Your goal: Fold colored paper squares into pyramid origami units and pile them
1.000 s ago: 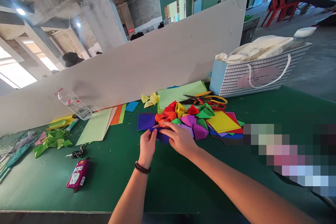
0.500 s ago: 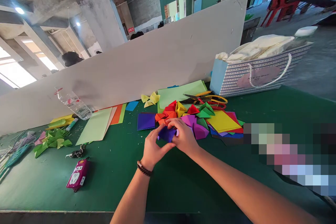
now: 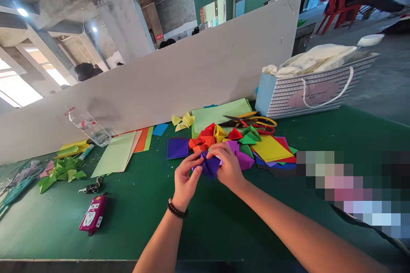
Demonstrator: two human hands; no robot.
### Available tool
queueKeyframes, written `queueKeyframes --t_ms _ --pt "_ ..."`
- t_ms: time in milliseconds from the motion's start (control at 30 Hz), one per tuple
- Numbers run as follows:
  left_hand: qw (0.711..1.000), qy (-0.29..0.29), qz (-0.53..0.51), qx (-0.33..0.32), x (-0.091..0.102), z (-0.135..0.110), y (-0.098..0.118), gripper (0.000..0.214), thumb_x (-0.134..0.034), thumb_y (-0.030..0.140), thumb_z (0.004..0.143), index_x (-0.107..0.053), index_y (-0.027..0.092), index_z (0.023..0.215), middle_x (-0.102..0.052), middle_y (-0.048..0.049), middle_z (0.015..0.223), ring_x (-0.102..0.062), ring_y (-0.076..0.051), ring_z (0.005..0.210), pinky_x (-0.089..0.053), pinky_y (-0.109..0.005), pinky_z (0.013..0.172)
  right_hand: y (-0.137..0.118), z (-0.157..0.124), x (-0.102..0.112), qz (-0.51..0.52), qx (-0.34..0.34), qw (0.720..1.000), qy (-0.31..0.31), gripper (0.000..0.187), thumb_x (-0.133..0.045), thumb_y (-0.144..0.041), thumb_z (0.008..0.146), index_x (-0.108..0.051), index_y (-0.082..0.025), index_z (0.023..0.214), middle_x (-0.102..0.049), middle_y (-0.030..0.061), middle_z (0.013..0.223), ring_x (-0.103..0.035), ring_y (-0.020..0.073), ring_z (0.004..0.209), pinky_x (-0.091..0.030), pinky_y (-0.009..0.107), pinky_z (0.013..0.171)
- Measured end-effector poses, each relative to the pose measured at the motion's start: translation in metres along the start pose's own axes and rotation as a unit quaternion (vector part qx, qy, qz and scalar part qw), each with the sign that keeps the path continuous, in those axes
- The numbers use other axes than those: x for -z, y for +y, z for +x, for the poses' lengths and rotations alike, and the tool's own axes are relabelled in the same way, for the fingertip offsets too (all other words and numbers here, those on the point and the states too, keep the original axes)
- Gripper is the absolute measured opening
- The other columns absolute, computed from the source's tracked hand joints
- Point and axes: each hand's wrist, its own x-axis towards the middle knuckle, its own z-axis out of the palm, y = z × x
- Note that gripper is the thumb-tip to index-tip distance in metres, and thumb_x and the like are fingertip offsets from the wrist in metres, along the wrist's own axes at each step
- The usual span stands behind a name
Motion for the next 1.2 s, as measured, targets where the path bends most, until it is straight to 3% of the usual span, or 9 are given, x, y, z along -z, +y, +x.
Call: queueKeyframes --t_ms 133,300,433,533,667,833,933,1033,1200 --pt "0.996 0.043 -0.069 0.045 -0.001 0.004 -0.005 0.021 -0.07 0.033 0.082 -0.072 0.022 0.099 -0.071 -0.0074 0.106 -0.064 -0.021 0.103 -0.049 -0.035 0.095 -0.007 0.0 0.002 0.023 0.021 0.999 -0.038 0.011 -0.054 -0.015 0.084 -0.056 -0.024 0.089 -0.061 0.004 0.084 -0.059 0.0196 0.081 -0.049 0.035 0.072" --pt "0.985 -0.006 -0.127 0.113 -0.002 0.006 -0.001 0.042 -0.071 0.043 0.079 -0.068 0.021 0.114 -0.064 -0.0107 0.125 -0.058 -0.025 0.117 -0.047 -0.036 0.098 -0.006 -0.001 0.003 0.047 -0.015 0.996 -0.069 0.008 -0.055 -0.021 0.083 -0.055 -0.025 0.09 -0.064 0.0044 0.085 -0.06 0.0208 0.081 -0.048 0.037 0.074" --pt "0.972 0.001 -0.167 0.163 -0.002 0.005 0.002 0.034 -0.071 0.04 0.079 -0.071 0.019 0.105 -0.067 -0.0101 0.119 -0.064 -0.022 0.104 -0.053 -0.03 0.084 -0.006 0.004 0.004 0.026 -0.09 0.995 -0.034 0.016 -0.062 -0.024 0.076 -0.053 -0.024 0.089 -0.06 0.003 0.084 -0.056 0.0183 0.074 -0.046 0.032 0.066" --pt "0.973 0.06 -0.17 0.144 0.001 0.007 -0.001 0.027 -0.073 0.037 0.078 -0.071 0.02 0.099 -0.069 -0.0067 0.111 -0.064 -0.017 0.098 -0.051 -0.025 0.084 -0.008 0.009 0.003 0.073 -0.202 0.976 -0.035 0.027 -0.07 -0.029 0.069 -0.052 -0.023 0.087 -0.057 -0.0003 0.077 -0.053 0.0151 0.065 -0.044 0.028 0.06" --pt "0.969 0.128 -0.169 0.123 0.007 0.011 -0.004 0.028 -0.07 0.04 0.078 -0.069 0.02 0.097 -0.069 -0.0055 0.108 -0.065 -0.015 0.091 -0.052 -0.025 0.08 -0.011 0.013 -0.002 0.22 -0.339 0.908 -0.11 0.024 -0.072 -0.036 0.067 -0.055 -0.022 0.075 -0.054 -0.004 0.062 -0.05 0.0129 0.056 -0.04 0.026 0.052" --pt "0.97 0.171 -0.138 0.101 0.005 0.011 -0.006 0.028 -0.067 0.042 0.08 -0.068 0.019 0.097 -0.069 -0.005 0.099 -0.064 -0.012 0.08 -0.052 -0.023 0.072 -0.011 0.008 -0.009 0.421 -0.361 0.82 -0.139 0.03 -0.055 -0.049 0.081 -0.06 -0.021 0.071 -0.059 -0.0005 0.061 -0.056 0.0158 0.06 -0.048 0.031 0.061" --pt "0.974 0.184 -0.102 0.077 0.003 0.009 -0.007 0.026 -0.065 0.041 0.083 -0.067 0.02 0.097 -0.067 -0.0055 0.103 -0.064 -0.013 0.086 -0.051 -0.024 0.074 -0.011 0.004 -0.01 0.45 -0.343 0.809 -0.156 0.048 -0.045 -0.064 0.084 -0.06 -0.02 0.07 -0.06 0.0028 0.064 -0.057 0.017 0.062 -0.048 0.032 0.059" --pt "0.98 0.185 -0.059 0.041 0.001 0.007 -0.007 0.022 -0.065 0.037 0.085 -0.067 0.021 0.098 -0.065 -0.006 0.108 -0.062 -0.016 0.099 -0.05 -0.026 0.083 -0.011 0.002 -0.009 0.456 -0.315 0.812 -0.182 0.056 -0.055 -0.074 0.073 -0.064 -0.019 0.074 -0.059 0.0019 0.065 -0.054 0.0158 0.062 -0.046 0.03 0.058" --pt "0.989 0.148 0.003 -0.019 -0.003 0.003 -0.003 0.018 -0.069 0.033 0.083 -0.067 0.021 0.096 -0.062 -0.0081 0.111 -0.06 -0.02 0.106 -0.051 -0.032 0.089 -0.015 0.001 -0.01 0.414 -0.379 0.817 -0.132 0.034 -0.079 -0.048 0.065 -0.07 -0.021 0.083 -0.063 -0.0015 0.068 -0.052 0.0118 0.06 -0.042 0.024 0.053"
